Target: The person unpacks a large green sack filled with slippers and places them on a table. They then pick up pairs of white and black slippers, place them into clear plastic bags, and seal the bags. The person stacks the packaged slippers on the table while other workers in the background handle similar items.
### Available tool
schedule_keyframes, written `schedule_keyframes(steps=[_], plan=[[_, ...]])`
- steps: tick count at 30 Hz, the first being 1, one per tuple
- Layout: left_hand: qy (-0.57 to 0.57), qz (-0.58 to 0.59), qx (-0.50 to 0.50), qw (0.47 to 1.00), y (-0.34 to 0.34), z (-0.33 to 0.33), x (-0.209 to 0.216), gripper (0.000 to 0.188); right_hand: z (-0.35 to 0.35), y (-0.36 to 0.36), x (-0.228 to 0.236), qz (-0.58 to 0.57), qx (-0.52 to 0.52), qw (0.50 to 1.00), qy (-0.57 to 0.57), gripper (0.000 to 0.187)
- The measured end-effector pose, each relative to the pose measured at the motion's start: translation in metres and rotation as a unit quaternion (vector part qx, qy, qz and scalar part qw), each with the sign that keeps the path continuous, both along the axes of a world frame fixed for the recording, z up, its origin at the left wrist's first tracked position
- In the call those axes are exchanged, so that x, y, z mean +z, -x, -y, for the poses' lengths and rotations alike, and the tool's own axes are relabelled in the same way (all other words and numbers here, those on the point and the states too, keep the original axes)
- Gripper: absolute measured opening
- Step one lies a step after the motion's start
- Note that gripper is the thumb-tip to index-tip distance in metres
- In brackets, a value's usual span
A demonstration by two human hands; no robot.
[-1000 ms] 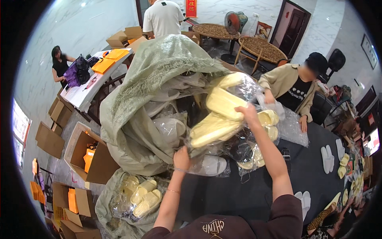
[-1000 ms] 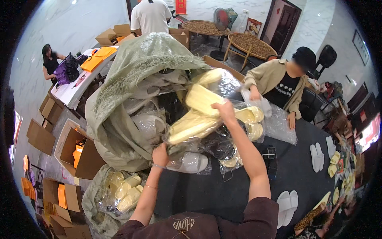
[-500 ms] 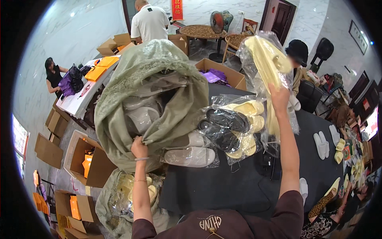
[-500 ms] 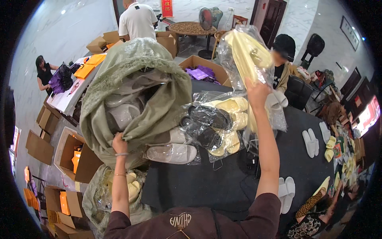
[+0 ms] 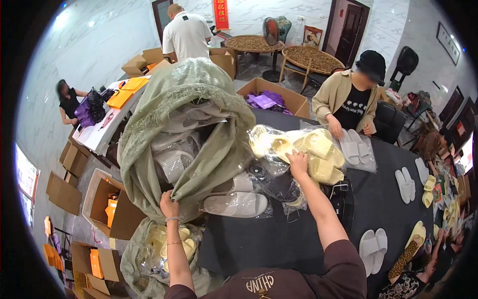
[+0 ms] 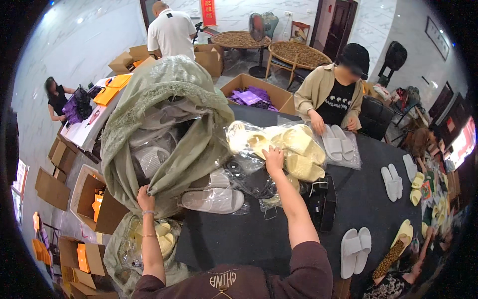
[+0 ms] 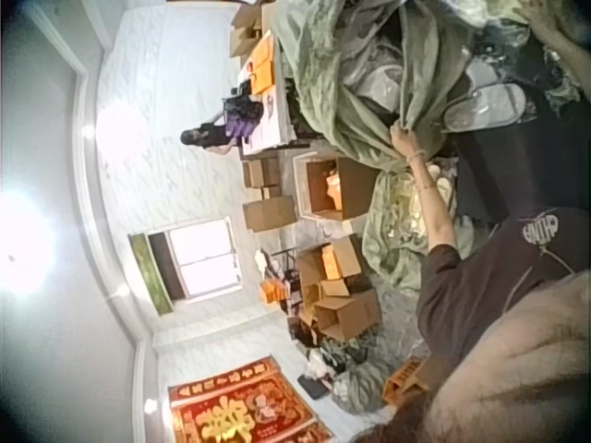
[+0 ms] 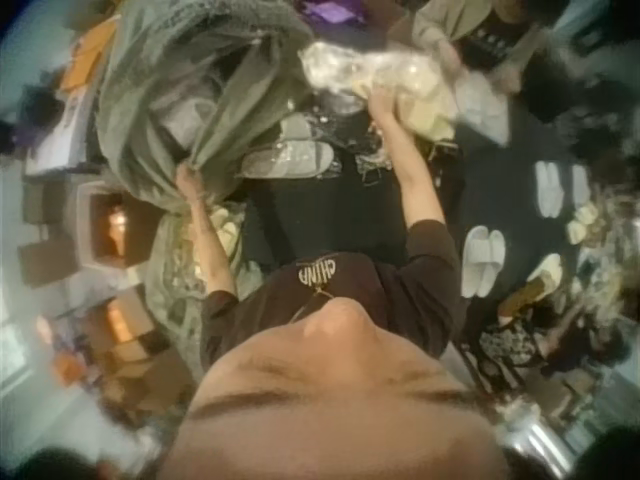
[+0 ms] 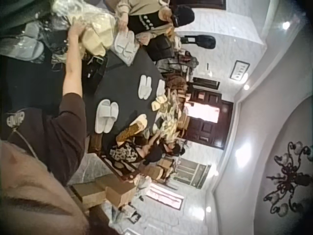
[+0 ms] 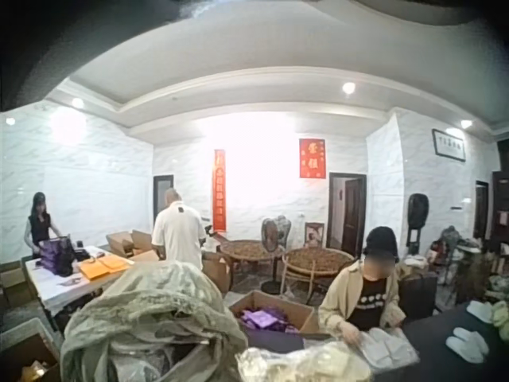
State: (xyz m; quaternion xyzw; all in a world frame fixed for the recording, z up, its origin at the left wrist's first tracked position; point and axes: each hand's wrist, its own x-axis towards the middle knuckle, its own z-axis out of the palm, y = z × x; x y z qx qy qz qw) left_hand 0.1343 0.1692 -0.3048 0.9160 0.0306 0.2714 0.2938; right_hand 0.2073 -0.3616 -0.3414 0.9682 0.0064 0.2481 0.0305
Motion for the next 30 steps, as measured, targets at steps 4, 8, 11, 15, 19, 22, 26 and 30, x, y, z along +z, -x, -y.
schedule_keyframes(steps=[4,8,11,15,19,22,26,30], plan=[[-0.078,-0.033,-0.082,0.993,0.008,-0.013,-0.008,0.043,-0.011,-0.044,-0.009,-0.165,-0.093,0.982,0.011,0.042],[-0.096,-0.134,-0.123,0.979,0.021,-0.001,0.010,0.052,-0.001,-0.049,-0.015,-0.193,0.046,0.980,-0.002,0.058],[-0.138,-0.117,-0.128,0.975,0.021,-0.007,-0.010,0.055,-0.002,-0.046,-0.005,-0.245,0.035,0.968,-0.036,0.068],[-0.181,-0.124,-0.143,0.965,0.030,0.001,0.003,0.056,-0.044,-0.003,0.046,-0.180,0.042,0.980,-0.073,0.076],[-0.177,-0.119,-0.139,0.967,0.040,0.015,0.001,0.064,-0.087,0.054,0.041,0.011,-0.025,0.971,-0.239,0.074],[-0.191,-0.103,-0.131,0.967,0.046,0.011,-0.008,0.063,-0.064,0.074,0.023,0.118,-0.154,0.918,-0.346,0.079],[-0.211,-0.122,-0.124,0.962,0.048,0.014,-0.010,0.062,0.014,0.076,-0.027,0.067,-0.351,0.784,-0.508,0.086],[-0.218,-0.116,-0.125,0.961,0.040,0.027,-0.014,0.058,0.090,0.071,-0.076,-0.008,-0.328,0.823,-0.464,0.090]])
